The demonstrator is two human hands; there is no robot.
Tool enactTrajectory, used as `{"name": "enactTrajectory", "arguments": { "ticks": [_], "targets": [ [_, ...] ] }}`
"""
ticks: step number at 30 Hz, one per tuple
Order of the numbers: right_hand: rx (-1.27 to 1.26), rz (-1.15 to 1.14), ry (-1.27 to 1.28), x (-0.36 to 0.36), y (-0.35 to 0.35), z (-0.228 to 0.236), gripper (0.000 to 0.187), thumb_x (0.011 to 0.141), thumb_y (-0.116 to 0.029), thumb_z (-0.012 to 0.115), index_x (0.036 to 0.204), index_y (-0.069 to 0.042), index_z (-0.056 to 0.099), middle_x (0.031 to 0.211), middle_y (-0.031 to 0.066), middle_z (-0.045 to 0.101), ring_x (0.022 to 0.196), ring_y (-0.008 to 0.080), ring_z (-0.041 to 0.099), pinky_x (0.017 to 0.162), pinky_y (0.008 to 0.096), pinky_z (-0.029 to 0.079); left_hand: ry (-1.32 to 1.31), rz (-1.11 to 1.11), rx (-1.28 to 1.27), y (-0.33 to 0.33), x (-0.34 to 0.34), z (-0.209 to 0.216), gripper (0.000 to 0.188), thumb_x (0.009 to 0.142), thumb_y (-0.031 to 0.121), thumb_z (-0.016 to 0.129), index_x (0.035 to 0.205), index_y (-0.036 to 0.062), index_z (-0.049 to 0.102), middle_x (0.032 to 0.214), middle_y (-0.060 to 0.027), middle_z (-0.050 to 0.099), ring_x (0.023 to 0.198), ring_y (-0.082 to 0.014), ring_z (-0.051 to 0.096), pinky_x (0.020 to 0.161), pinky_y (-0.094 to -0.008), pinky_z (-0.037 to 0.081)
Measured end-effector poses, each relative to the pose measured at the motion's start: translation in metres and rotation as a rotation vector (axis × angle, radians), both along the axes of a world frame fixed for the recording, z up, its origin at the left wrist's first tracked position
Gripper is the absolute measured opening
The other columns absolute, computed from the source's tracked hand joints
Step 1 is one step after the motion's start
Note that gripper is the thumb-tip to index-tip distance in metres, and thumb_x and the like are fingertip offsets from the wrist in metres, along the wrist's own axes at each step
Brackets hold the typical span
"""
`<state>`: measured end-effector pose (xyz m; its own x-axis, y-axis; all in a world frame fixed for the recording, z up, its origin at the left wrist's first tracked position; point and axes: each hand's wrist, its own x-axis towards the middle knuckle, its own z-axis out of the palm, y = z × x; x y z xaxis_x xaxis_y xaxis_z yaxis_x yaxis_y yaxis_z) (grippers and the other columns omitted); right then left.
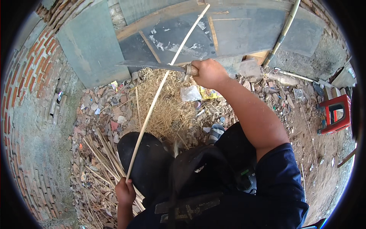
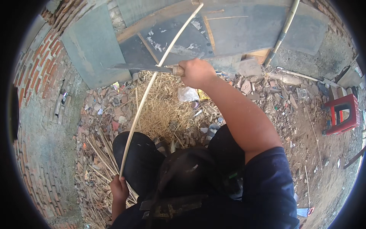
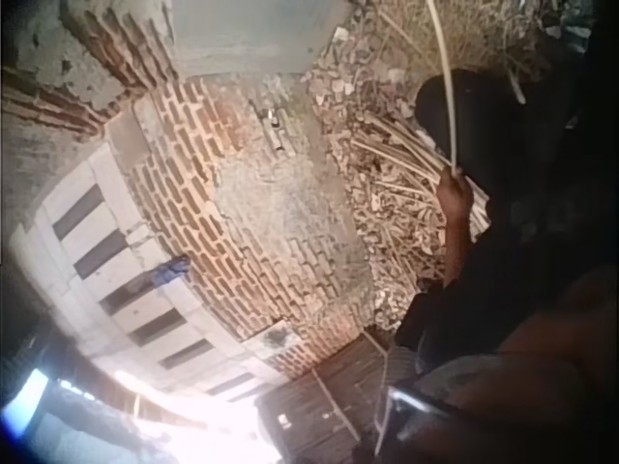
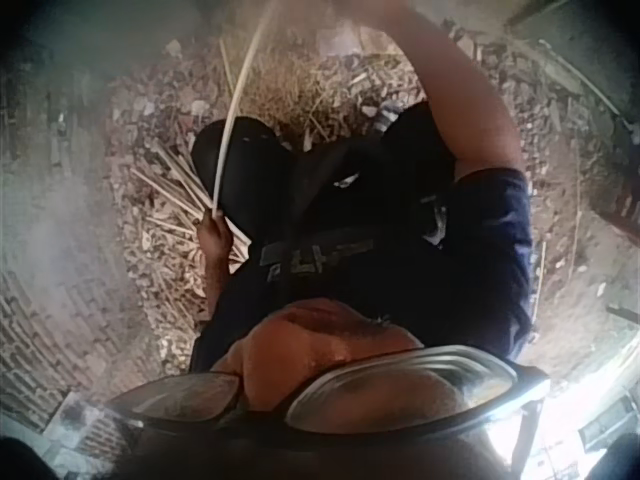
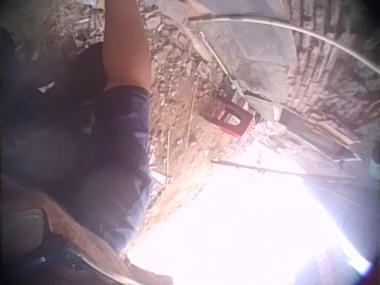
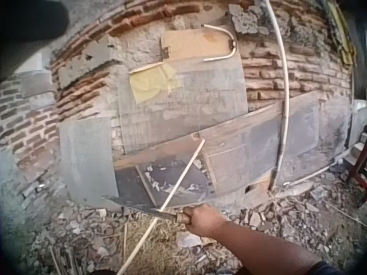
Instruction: The person holds a wooden strip by hand and shaves it down along its length using a knife.
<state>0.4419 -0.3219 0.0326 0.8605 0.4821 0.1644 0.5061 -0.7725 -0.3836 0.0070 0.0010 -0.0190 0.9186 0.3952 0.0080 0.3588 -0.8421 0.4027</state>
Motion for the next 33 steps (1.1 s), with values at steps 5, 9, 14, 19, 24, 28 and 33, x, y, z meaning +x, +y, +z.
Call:
{"name": "enactTrajectory", "arguments": {
  "ticks": [5,9,14,19,24,28,33],
  "targets": [
    [-0.074,0.180,0.028,-0.026,0.018,0.010,0.017,0.084,-0.020,0.069,0.100,-0.014,0.068,0.087,0.0112,0.073,0.085,0.0319,0.073,0.079,0.0458,0.059,0.002,-0.010,-0.041,0.000,-0.006,-0.001,0.046,0.106,0.037,0.046,0.077,0.0005,0.049,0.058,-0.0194,0.051,0.055,-0.0432,0.057,0.051,-0.0474,0.039],
    [-0.110,0.434,-0.228,-0.046,0.031,0.008,0.011,0.079,-0.016,0.071,0.088,-0.013,0.067,0.073,0.0089,0.070,0.069,0.0301,0.071,0.070,0.0467,0.059,-0.029,0.002,-0.019,0.001,-0.005,-0.007,0.034,0.101,0.027,0.054,0.079,0.0004,0.053,0.060,-0.0228,0.055,0.060,-0.0481,0.059,0.053,-0.0502,0.042],
    [0.033,-0.025,0.018,0.008,-0.009,0.002,0.015,0.087,-0.020,0.066,0.101,-0.014,0.068,0.088,0.0116,0.072,0.088,0.0315,0.072,0.083,0.0466,0.058,-0.049,-0.029,0.042,0.008,-0.003,-0.004,0.033,0.101,0.025,0.055,0.078,0.0011,0.052,0.059,-0.0225,0.054,0.059,-0.0482,0.057,0.052,-0.0502,0.041],
    [0.041,0.026,-0.047,-0.001,-0.009,0.000,0.016,0.084,-0.019,0.067,0.099,-0.013,0.068,0.090,0.0122,0.073,0.088,0.0321,0.072,0.082,0.0477,0.058,-0.013,-0.033,-0.038,0.006,-0.004,0.004,0.041,0.103,0.031,0.051,0.076,0.0004,0.050,0.056,-0.0218,0.051,0.055,-0.0469,0.055,0.050,-0.0492,0.039],
    [-0.099,0.376,-0.282,-0.038,0.019,0.014,0.008,0.080,-0.019,0.072,0.081,-0.015,0.065,0.069,0.0084,0.067,0.073,0.0321,0.071,0.067,0.0467,0.057,-0.058,-0.069,-0.117,0.007,-0.001,-0.002,0.048,0.105,0.037,0.048,0.075,-0.0006,0.049,0.054,-0.0194,0.048,0.050,-0.0419,0.053,0.049,-0.0455,0.038],
    [0.052,0.102,0.048,-0.015,0.008,0.008,0.016,0.082,-0.017,0.066,0.097,-0.013,0.068,0.086,0.0114,0.073,0.087,0.0323,0.072,0.080,0.0481,0.058,-0.072,-0.067,-0.144,0.007,0.003,0.005,0.051,0.105,0.039,0.049,0.073,-0.0003,0.048,0.053,-0.0175,0.046,0.047,-0.0365,0.051,0.048,-0.0427,0.037],
    [-0.150,0.170,0.033,-0.021,0.018,0.007,0.015,0.089,-0.021,0.064,0.102,-0.015,0.068,0.092,0.0093,0.073,0.090,0.0290,0.073,0.080,0.0462,0.059,-0.007,-0.025,-0.215,0.008,0.001,0.012,0.052,0.105,0.040,0.050,0.072,0.0000,0.048,0.052,-0.0172,0.046,0.046,-0.0339,0.050,0.048,-0.0421,0.036]
  ]
}}
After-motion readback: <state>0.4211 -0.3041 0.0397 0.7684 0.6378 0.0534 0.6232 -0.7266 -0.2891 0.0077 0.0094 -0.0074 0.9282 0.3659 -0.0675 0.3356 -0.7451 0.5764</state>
